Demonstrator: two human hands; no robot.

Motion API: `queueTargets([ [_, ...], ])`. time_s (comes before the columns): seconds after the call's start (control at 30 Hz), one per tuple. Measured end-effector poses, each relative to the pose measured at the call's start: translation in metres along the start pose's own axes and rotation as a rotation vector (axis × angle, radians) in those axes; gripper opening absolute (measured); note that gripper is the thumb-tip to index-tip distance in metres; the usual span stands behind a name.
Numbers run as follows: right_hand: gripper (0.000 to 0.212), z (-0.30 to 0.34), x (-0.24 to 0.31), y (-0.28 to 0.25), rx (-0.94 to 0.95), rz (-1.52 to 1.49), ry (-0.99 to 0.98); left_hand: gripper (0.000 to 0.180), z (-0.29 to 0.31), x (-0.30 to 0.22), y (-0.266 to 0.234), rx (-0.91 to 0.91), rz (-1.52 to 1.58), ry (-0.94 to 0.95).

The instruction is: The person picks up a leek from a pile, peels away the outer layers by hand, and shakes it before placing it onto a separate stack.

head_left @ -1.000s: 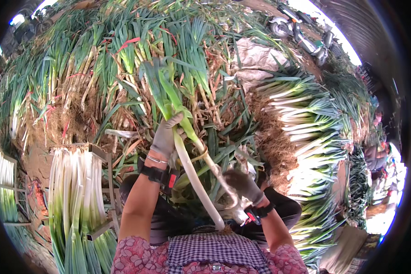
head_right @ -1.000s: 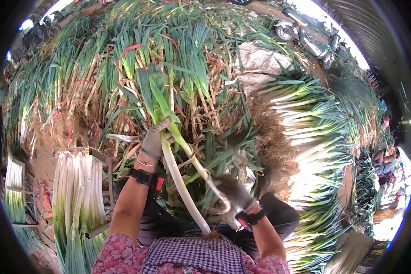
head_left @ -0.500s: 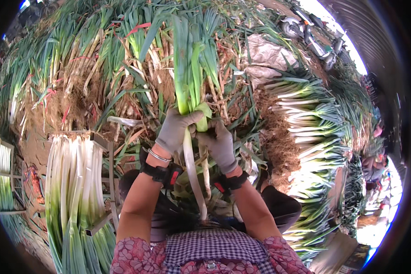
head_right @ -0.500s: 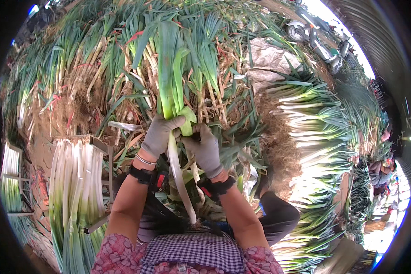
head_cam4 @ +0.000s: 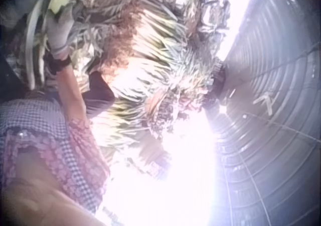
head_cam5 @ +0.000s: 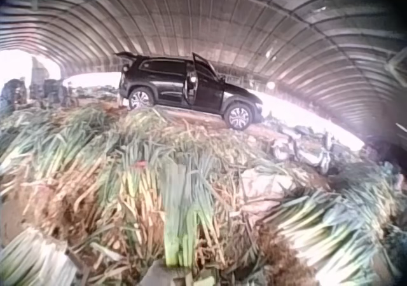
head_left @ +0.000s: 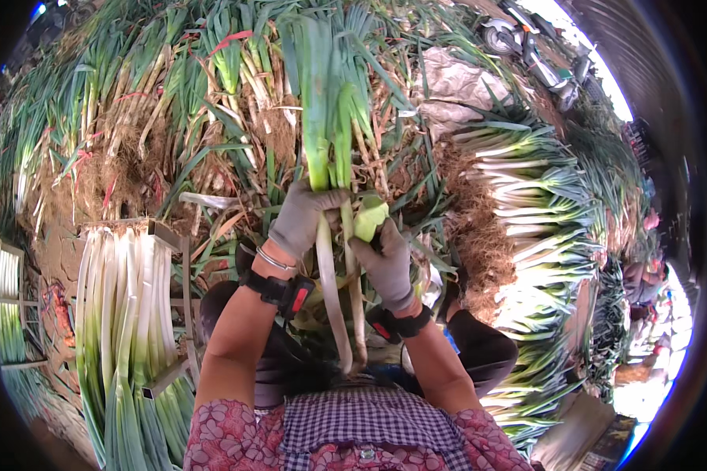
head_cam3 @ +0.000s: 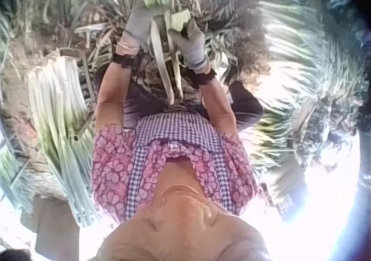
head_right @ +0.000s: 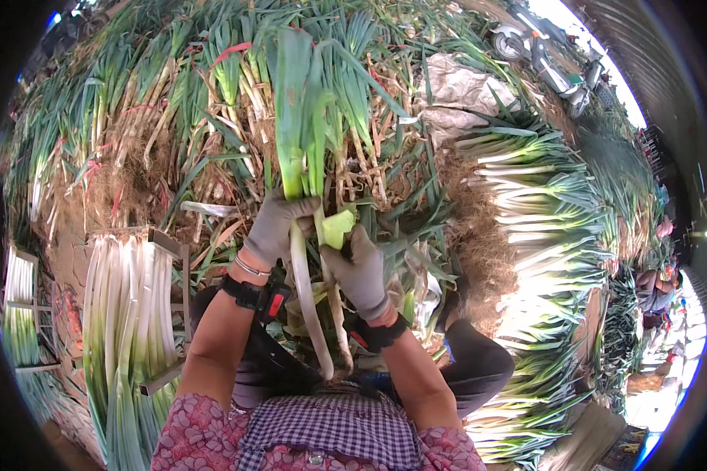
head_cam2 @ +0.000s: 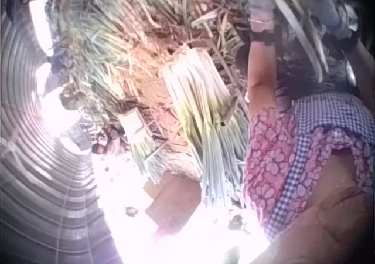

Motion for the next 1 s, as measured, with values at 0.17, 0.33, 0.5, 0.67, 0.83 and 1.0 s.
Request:
queueTargets([
  [0.17,0.031,0.052,-0.020,-0.052,0.090,0.145,0.404,0.015,-0.006,-0.018,-0.015,-0.121,0.131,0.025],
  [0.33,0.025,0.064,-0.058,-0.101,0.204,1.055,0.185,0.018,-0.005,-0.012,-0.006,0.030,0.193,0.044],
  [0.5,0.034,-0.006,0.017,-0.029,0.021,0.570,-0.070,0.026,-0.003,-0.008,-0.003,0.091,0.235,0.013],
  [0.67,0.029,-0.034,0.009,-0.010,0.192,0.231,0.180,0.030,0.000,-0.010,0.005,0.161,0.159,0.053],
  [0.83,0.023,-0.033,-0.006,-0.006,0.214,0.135,0.237,0.020,0.010,-0.013,0.012,0.059,0.000,0.079],
  [1.0,0.016,-0.023,0.011,-0.006,0.148,0.039,0.240,0.022,0.012,-0.019,0.010,0.106,0.022,0.068],
])
Point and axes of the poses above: each hand's wrist, its own z-axis away from the middle knuckle, its own y-axis out of the palm, x = y × z, the point moved 1 cm from there along -z, towards the middle knuckle, and after that the axes turned 7 degrees about z, right-handed, at the moved point
